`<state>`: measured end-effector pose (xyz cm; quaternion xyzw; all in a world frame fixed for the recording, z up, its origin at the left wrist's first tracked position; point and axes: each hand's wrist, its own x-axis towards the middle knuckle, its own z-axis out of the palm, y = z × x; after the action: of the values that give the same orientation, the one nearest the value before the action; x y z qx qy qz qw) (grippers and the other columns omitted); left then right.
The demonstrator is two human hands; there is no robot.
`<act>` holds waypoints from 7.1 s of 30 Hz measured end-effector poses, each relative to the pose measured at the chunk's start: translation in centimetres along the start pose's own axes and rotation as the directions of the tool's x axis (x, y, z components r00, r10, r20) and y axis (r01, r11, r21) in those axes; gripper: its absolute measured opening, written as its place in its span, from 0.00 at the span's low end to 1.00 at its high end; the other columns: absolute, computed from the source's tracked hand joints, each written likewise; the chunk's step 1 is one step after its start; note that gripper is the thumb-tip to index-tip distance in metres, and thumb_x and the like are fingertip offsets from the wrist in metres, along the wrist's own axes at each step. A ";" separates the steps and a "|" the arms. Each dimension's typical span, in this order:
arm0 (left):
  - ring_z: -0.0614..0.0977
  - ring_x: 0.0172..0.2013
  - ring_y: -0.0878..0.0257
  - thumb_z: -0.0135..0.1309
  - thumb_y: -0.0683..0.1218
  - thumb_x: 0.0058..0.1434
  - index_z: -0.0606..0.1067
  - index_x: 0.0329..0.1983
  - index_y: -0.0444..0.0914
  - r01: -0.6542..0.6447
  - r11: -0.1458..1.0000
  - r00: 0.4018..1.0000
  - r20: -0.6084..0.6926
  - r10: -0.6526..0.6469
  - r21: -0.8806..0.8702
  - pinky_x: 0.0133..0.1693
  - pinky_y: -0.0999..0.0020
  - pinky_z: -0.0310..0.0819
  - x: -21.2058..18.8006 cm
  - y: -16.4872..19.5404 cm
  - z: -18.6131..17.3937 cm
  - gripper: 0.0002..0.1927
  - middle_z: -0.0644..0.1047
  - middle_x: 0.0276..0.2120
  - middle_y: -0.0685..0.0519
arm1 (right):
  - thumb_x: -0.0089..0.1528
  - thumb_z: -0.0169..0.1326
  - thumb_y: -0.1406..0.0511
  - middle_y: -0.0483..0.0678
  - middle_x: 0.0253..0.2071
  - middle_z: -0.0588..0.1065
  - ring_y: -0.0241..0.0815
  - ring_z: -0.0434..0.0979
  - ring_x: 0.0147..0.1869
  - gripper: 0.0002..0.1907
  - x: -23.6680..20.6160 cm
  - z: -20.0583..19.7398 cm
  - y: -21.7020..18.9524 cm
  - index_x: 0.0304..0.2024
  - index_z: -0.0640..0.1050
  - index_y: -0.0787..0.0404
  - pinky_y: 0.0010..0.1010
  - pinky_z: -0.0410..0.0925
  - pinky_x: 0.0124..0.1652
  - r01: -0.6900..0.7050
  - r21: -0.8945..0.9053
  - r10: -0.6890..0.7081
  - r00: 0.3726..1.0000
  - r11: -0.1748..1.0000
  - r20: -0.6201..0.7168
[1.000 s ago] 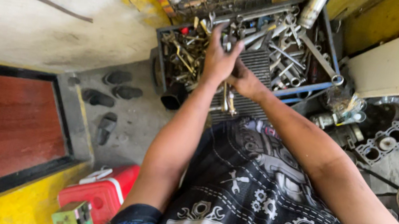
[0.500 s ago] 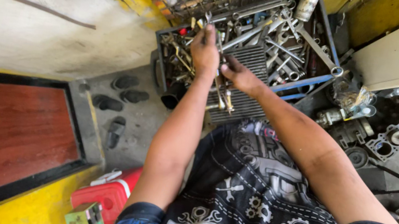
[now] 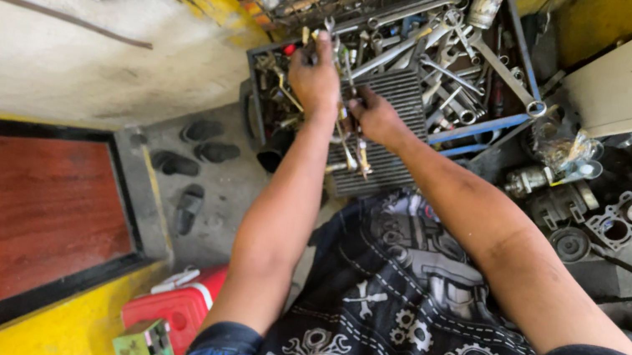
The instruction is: The person handles a refrigerant can, then picks up a car air conditioner evaporator and places it on a tool cart. They use wrenches to tighten fittings on the evaporator's pipes and repeatedly adjust the component on the cart.
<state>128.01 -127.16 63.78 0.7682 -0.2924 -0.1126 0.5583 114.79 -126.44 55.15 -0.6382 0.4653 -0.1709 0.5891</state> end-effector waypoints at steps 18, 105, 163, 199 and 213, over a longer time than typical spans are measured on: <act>0.65 0.10 0.68 0.61 0.56 0.65 0.71 0.24 0.41 0.628 0.558 0.733 0.652 -0.191 -0.543 0.12 0.71 0.53 -2.0 3.2 -6.0 0.20 0.67 0.14 0.58 | 0.67 0.52 0.58 0.55 0.37 0.80 0.46 0.79 0.39 0.17 0.7 -0.1 0.8 0.52 0.77 0.63 0.41 0.72 0.41 0.013 -0.114 -0.014 1.000 0.993 -0.004; 0.78 0.60 0.50 0.61 0.58 0.61 0.61 0.72 0.35 0.109 0.978 0.852 0.524 -0.001 -0.177 0.60 0.59 0.70 -10.5 -5.8 -2.1 0.42 0.75 0.61 0.41 | 0.69 0.40 0.41 0.51 0.61 0.73 0.40 0.72 0.63 0.38 0.9 -3.5 -1.6 0.65 0.70 0.65 0.34 0.64 0.63 -0.171 0.547 0.019 0.962 0.819 0.271; 0.83 0.41 0.39 0.61 0.49 0.60 0.73 0.52 0.31 0.003 0.995 0.959 0.281 0.024 -0.095 0.43 0.52 0.77 -10.9 -5.6 -1.3 0.22 0.82 0.37 0.36 | 0.44 0.70 0.43 0.63 0.76 0.52 0.60 0.52 0.78 0.72 1.1 -4.6 -3.3 0.78 0.42 0.53 0.49 0.50 0.72 -0.191 0.591 -0.160 0.857 0.784 0.489; 0.84 0.44 0.38 0.59 0.46 0.57 0.72 0.55 0.32 0.110 0.994 0.966 0.240 -0.100 -0.027 0.44 0.52 0.78 -11.2 -6.7 0.1 0.24 0.82 0.39 0.36 | 0.52 0.60 0.59 0.54 0.55 0.72 0.49 0.72 0.59 0.37 1.3 -3.6 -2.1 0.61 0.66 0.64 0.39 0.66 0.60 -0.110 0.713 -0.184 0.929 0.693 0.321; 0.82 0.43 0.41 0.62 0.47 0.60 0.73 0.58 0.32 -0.403 0.915 0.838 0.392 0.378 -0.022 0.46 0.55 0.76 -9.1 -6.0 -4.3 0.25 0.80 0.43 0.37 | 0.65 0.52 0.53 0.51 0.57 0.75 0.41 0.75 0.58 0.32 2.1 -5.5 -4.2 0.68 0.66 0.58 0.35 0.70 0.54 -0.136 0.435 -0.059 0.912 0.890 0.407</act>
<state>124.80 -117.26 58.40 0.6714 -0.5507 -0.1373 0.4765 113.25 -131.92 59.64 -0.4945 0.2915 -0.1254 0.8091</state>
